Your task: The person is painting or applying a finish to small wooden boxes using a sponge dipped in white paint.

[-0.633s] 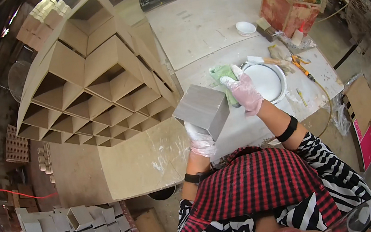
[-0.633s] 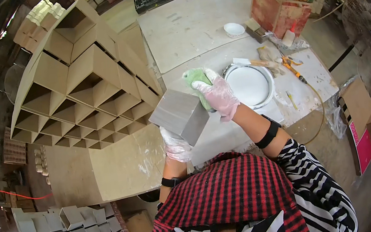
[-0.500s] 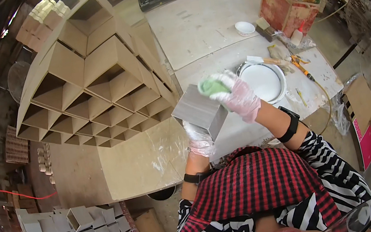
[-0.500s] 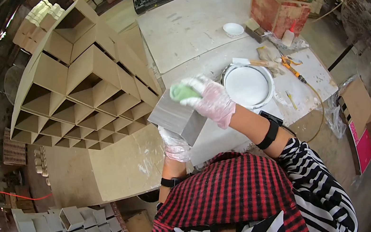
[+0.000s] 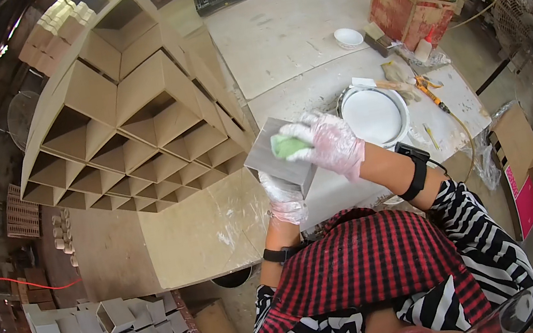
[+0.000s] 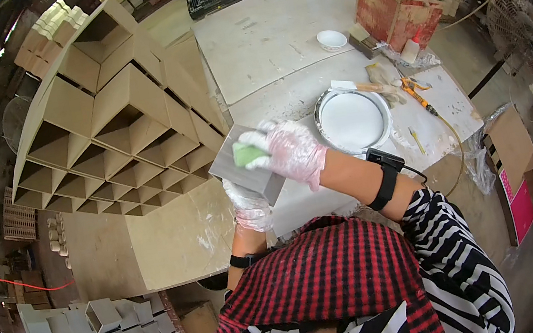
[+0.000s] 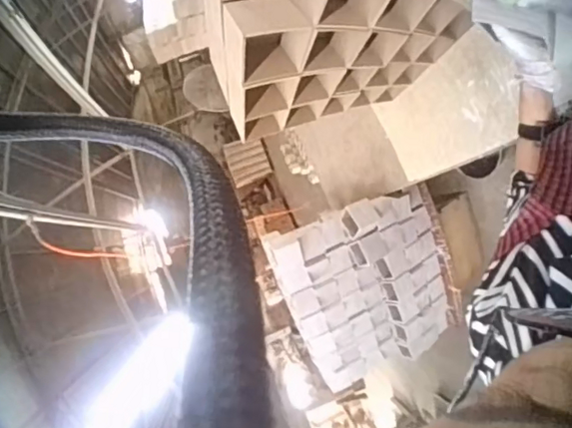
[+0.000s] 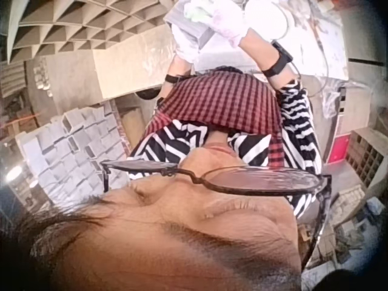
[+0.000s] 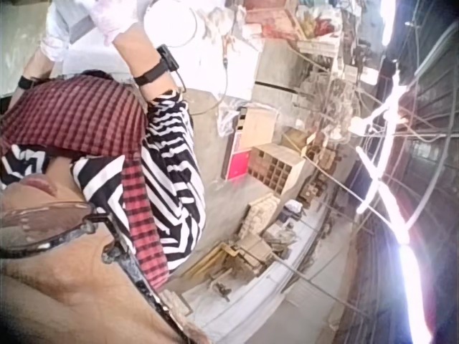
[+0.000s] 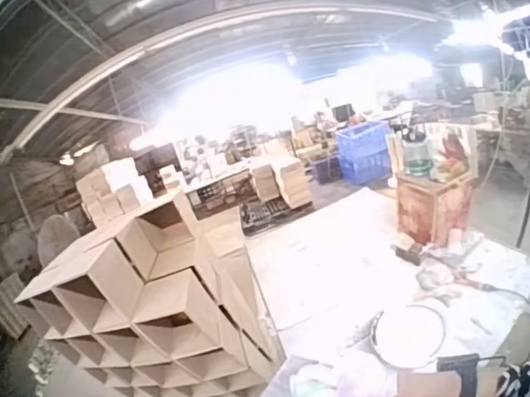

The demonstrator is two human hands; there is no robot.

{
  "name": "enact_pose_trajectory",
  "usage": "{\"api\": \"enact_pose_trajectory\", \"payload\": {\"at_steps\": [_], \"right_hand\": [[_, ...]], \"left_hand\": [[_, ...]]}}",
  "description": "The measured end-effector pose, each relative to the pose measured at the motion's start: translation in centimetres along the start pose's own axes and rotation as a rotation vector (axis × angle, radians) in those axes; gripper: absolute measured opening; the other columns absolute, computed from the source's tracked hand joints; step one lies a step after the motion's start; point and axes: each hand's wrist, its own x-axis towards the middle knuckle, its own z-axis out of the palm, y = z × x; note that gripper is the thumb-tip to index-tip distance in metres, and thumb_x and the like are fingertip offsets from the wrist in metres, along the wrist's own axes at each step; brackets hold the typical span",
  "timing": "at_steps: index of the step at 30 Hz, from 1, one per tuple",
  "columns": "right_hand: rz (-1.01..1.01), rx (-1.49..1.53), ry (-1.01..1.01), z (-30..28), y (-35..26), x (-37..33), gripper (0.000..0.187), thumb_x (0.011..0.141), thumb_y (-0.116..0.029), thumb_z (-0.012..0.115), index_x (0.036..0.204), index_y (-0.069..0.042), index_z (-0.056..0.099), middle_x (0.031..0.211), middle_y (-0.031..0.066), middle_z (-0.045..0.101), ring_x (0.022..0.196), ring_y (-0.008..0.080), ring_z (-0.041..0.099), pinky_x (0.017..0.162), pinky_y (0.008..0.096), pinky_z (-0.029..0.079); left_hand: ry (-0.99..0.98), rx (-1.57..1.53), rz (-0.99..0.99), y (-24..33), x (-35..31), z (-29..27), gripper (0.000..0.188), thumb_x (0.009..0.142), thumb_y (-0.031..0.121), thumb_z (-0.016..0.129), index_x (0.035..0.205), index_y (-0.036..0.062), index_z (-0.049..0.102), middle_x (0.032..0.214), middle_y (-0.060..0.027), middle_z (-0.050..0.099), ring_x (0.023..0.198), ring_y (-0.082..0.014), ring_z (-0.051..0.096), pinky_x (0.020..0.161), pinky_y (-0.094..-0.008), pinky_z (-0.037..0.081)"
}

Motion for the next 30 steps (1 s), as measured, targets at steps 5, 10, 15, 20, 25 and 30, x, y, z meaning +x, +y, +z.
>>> {"api": "enact_pose_trajectory", "payload": {"at_steps": [5,10,15,20,25,30], "right_hand": [[0.234,0.114,0.148,0.0,2.8,1.0,0.046,0.081,-0.034,0.063,0.119,-0.01,0.056,0.11,0.0211,0.058,0.101,0.0351,0.058,0.087,0.0406,0.046],[0.242,0.428,0.146,-0.7,3.1,0.9,0.043,0.08,-0.029,0.065,0.117,-0.006,0.057,0.11,0.019,0.059,0.102,0.0343,0.057,0.088,0.0405,0.046],[-0.286,0.358,-0.074,-0.9,1.0,0.0,0.044,0.077,-0.035,0.067,0.114,-0.012,0.059,0.103,0.0146,0.058,0.096,0.0298,0.058,0.085,0.04,0.047],[-0.534,0.088,-0.315,0.5,0.5,0.4,0.047,0.076,-0.044,0.065,0.116,-0.021,0.057,0.096,0.0108,0.056,0.092,0.0295,0.06,0.078,0.0413,0.049],[-0.211,0.037,-0.096,-0.5,3.1,5.8,0.036,0.078,-0.039,0.064,0.109,-0.021,0.06,0.102,0.0098,0.057,0.092,0.0314,0.06,0.078,0.0419,0.049],[-0.514,-0.053,0.054,-1.3,1.6,5.5,0.032,0.077,-0.031,0.065,0.106,-0.017,0.062,0.107,0.0085,0.058,0.096,0.0307,0.058,0.083,0.0405,0.048]], "left_hand": [[0.161,0.129,0.067,0.3,-0.7,-0.2,0.05,0.096,0.041,0.039,0.133,0.0078,0.045,0.132,-0.0114,0.051,0.119,-0.0295,0.05,0.101,-0.0433,0.042],[0.158,0.123,0.061,0.3,-0.4,-0.1,0.052,0.095,0.043,0.04,0.134,0.008,0.044,0.133,-0.0117,0.049,0.119,-0.03,0.05,0.101,-0.0438,0.041],[-0.043,0.076,-0.04,0.5,-0.5,0.3,0.046,0.097,0.035,0.035,0.13,0.0053,0.046,0.126,-0.0157,0.053,0.114,-0.0294,0.054,0.096,-0.0429,0.046],[-0.195,0.124,-0.141,0.1,-1.8,1.5,0.038,0.097,0.024,0.038,0.127,0.0046,0.048,0.122,-0.0144,0.056,0.11,-0.0259,0.057,0.092,-0.0394,0.049],[0.167,0.281,-0.201,-0.7,-2.4,2.0,0.041,0.097,0.033,0.041,0.127,0.0063,0.051,0.123,-0.0106,0.057,0.11,-0.0249,0.057,0.094,-0.0381,0.048],[0.181,0.28,-0.216,-0.7,-2.1,0.1,0.047,0.098,0.04,0.039,0.131,0.008,0.046,0.127,-0.0097,0.054,0.113,-0.0243,0.055,0.096,-0.0387,0.046]]}}
